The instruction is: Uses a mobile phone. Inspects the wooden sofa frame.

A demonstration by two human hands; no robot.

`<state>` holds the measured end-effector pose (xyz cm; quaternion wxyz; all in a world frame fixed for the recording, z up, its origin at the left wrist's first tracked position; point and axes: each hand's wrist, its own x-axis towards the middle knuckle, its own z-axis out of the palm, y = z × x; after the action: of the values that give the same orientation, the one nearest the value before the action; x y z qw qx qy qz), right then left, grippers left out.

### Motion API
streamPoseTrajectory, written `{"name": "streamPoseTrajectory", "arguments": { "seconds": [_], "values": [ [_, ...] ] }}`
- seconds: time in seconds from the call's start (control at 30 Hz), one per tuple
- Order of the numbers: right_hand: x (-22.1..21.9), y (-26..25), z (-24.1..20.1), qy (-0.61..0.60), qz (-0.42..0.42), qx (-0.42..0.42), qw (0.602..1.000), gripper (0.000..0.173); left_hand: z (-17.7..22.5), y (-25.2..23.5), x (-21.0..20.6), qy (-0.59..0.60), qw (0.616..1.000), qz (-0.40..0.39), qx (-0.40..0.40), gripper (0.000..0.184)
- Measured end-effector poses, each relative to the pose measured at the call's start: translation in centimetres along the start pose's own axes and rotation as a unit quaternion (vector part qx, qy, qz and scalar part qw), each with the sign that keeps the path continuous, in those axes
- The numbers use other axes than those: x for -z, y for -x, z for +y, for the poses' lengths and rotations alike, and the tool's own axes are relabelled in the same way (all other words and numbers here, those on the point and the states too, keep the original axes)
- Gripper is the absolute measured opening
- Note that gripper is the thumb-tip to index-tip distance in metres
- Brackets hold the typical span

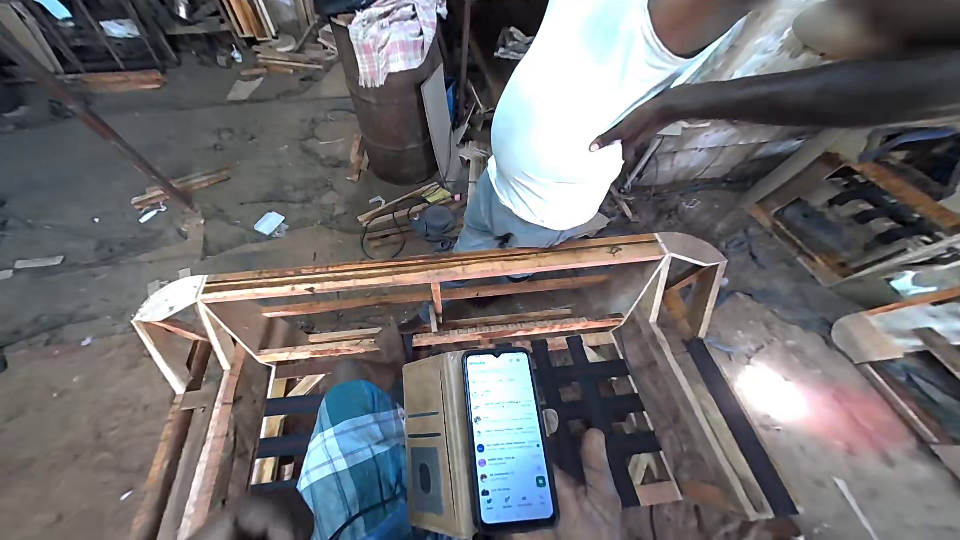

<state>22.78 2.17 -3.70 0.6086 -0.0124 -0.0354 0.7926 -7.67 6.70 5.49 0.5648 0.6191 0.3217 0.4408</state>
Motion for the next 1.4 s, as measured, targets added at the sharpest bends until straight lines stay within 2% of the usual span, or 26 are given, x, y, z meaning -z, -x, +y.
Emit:
{"name": "streamPoseTrajectory", "arguments": {
  "seconds": [0.07, 0.13, 0.17, 0.23, 0.33, 0.43, 0.6, 0.7, 0.77, 0.8, 0.87, 0.97, 1.0, 1.07, 1.1, 1.17, 1.23, 1.3, 1.37, 1.4],
  "values": [
    [0.1, -0.1, 0.1, -0.001, 0.005, 0.003, 1.0, 0.08, -3.4, 1.1, 2.4, -0.083, 0.992, 0.076, 0.057, 0.025],
    [0.2, -0.1, 0.2, -0.006, 0.003, 0.004, 1.0, 0.081, -6.6, 3.0, 4.0, -0.172, 0.967, 0.135, 0.134, 0.016],
    [0.3, -0.2, 0.2, -0.008, 0.001, 0.002, 1.0, 0.08, -8.4, 4.1, 4.7, -0.214, 0.948, 0.15, 0.184, 0.016],
    [0.3, -0.2, 0.1, -0.005, 0.006, -0.002, 1.0, 0.08, -11.5, 5.9, 5.9, -0.263, 0.911, 0.161, 0.272, 0.031],
    [-0.3, -0.1, -0.3, 0.014, 0.021, 0.006, 1.0, 0.073, -15.1, 6.9, 5.8, -0.259, 0.888, 0.209, 0.317, 0.04],
    [-1.1, 0.2, -0.6, 0.029, 0.051, 0.031, 0.998, 0.069, -17.2, 4.0, 5.6, -0.264, 0.876, 0.25, 0.317, 0.048],
    [-1.1, 1.2, -1.0, 0.043, 0.034, 0.027, 0.998, 0.074, -21.1, -4.2, 8.3, -0.276, 0.873, 0.212, 0.342, 0.06],
    [-2.7, 0.9, -0.5, 0.071, 0.122, 0.092, 0.986, 0.073, -25.3, -9.0, 10.0, -0.251, 0.87, 0.192, 0.38, 0.068],
    [-3.1, 1.1, -0.4, 0.08, 0.146, 0.083, 0.983, 0.074, -27.8, -11.0, 10.6, -0.239, 0.845, 0.204, 0.432, 0.08],
    [-2.1, 1.8, -0.6, 0.074, 0.107, 0.053, 0.99, 0.076, -28.7, -11.7, 10.7, -0.243, 0.828, 0.2, 0.465, 0.089],
    [-1.4, 2.2, -1.0, 0.081, 0.074, 0.023, 0.994, 0.077, -29.5, -12.7, 10.6, -0.206, 0.823, 0.188, 0.495, 0.091],
    [-1.7, 2.2, -0.9, 0.095, 0.094, 0.026, 0.991, 0.076, -29.5, -12.5, 10.2, -0.148, 0.843, 0.192, 0.48, 0.085],
    [-1.6, 2.2, -1.0, 0.097, 0.095, 0.024, 0.991, 0.077, -28.2, -12.5, 9.5, -0.145, 0.841, 0.198, 0.482, 0.083],
    [-1.4, 2.2, -1.0, 0.095, 0.101, 0.025, 0.99, 0.079, -21.4, -13.5, 7.4, -0.095, 0.828, 0.161, 0.529, 0.071],
    [-1.5, 2.0, -0.8, 0.096, 0.119, 0.04, 0.987, 0.079, -18.8, -14.1, 6.0, -0.088, 0.824, 0.173, 0.533, 0.067],
    [-1.8, 1.4, -0.4, 0.094, 0.16, 0.083, 0.979, 0.076, -16.7, -14.8, 4.6, -0.082, 0.826, 0.192, 0.524, 0.065],
    [-1.7, 1.3, -0.5, 0.075, 0.191, 0.091, 0.975, 0.074, -17.3, -15.0, 4.6, -0.088, 0.822, 0.204, 0.524, 0.068],
    [-0.7, 1.7, -1.1, 0.077, 0.174, 0.069, 0.979, 0.075, -19.4, -15.1, 5.7, -0.111, 0.813, 0.193, 0.538, 0.072],
    [-0.9, 1.4, -1.5, 0.091, 0.164, 0.035, 0.982, 0.074, -24.7, -14.3, 7.9, -0.156, 0.821, 0.158, 0.526, 0.082],
    [-1.0, 1.1, -1.6, 0.102, 0.156, 0.033, 0.982, 0.072, -29.0, -13.7, 8.4, -0.214, 0.824, 0.201, 0.484, 0.089]
  ]
}}
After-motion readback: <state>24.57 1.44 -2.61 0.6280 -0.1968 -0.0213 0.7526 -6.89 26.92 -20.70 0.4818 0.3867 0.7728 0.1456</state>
